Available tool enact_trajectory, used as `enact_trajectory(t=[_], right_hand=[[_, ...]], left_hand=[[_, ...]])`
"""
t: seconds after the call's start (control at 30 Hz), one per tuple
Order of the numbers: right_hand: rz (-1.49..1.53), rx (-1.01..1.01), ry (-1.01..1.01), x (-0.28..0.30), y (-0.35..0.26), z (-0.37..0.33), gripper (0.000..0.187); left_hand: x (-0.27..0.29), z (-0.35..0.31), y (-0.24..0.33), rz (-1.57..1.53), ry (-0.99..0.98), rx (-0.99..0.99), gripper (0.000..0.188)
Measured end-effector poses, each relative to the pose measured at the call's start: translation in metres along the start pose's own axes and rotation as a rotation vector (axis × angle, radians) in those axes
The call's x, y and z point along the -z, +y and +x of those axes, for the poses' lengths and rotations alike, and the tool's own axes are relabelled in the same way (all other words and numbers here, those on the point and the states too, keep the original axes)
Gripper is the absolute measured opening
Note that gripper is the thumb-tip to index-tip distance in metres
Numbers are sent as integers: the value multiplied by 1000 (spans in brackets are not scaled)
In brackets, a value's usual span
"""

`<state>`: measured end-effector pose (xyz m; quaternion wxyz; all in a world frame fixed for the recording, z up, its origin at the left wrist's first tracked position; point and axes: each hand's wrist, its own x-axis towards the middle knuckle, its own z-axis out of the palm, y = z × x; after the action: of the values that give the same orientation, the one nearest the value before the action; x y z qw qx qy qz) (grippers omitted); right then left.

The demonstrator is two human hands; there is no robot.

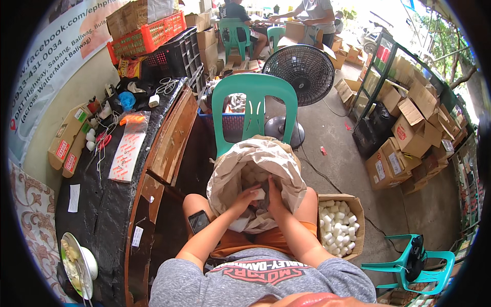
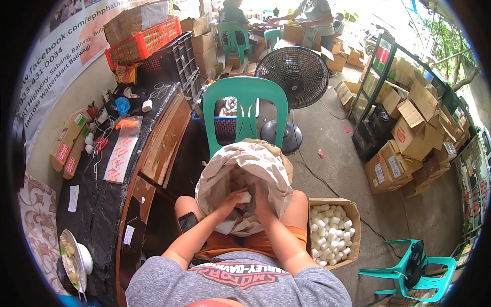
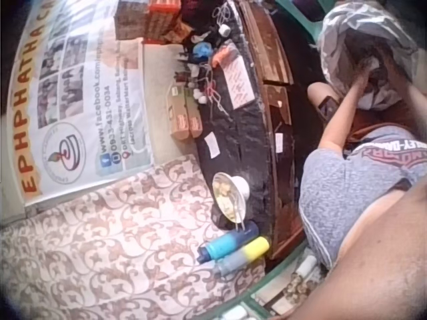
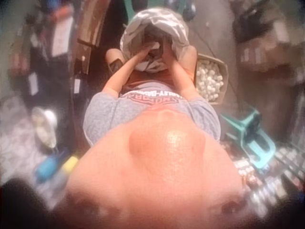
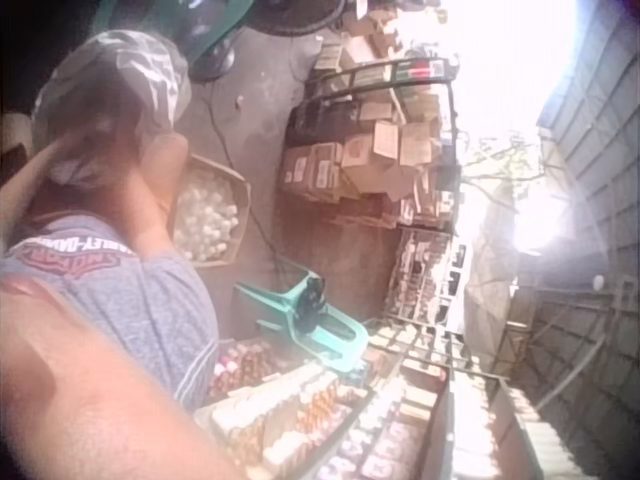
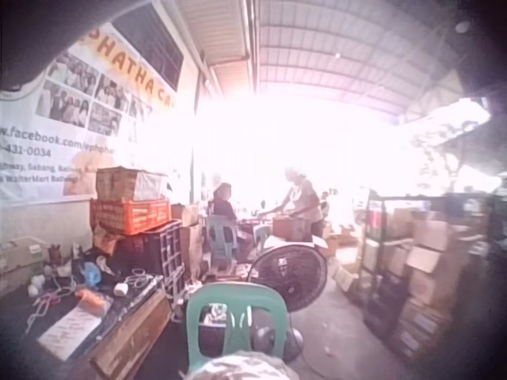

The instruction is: The person sits on a chair and repeatedly reaches into a large open bag on their lap, pulling out small white items and placing them into a nearby cardboard box. The person continues this sorting action throughout the clip.

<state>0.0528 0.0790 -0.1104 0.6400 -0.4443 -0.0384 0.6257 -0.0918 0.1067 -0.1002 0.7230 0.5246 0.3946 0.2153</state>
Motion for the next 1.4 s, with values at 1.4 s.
enact_trajectory(t=[1.4], right_hand=[[-171, 327, 154, 17, 25, 30, 65]], left_hand=[[7, 3, -26, -17, 95, -186, 44]])
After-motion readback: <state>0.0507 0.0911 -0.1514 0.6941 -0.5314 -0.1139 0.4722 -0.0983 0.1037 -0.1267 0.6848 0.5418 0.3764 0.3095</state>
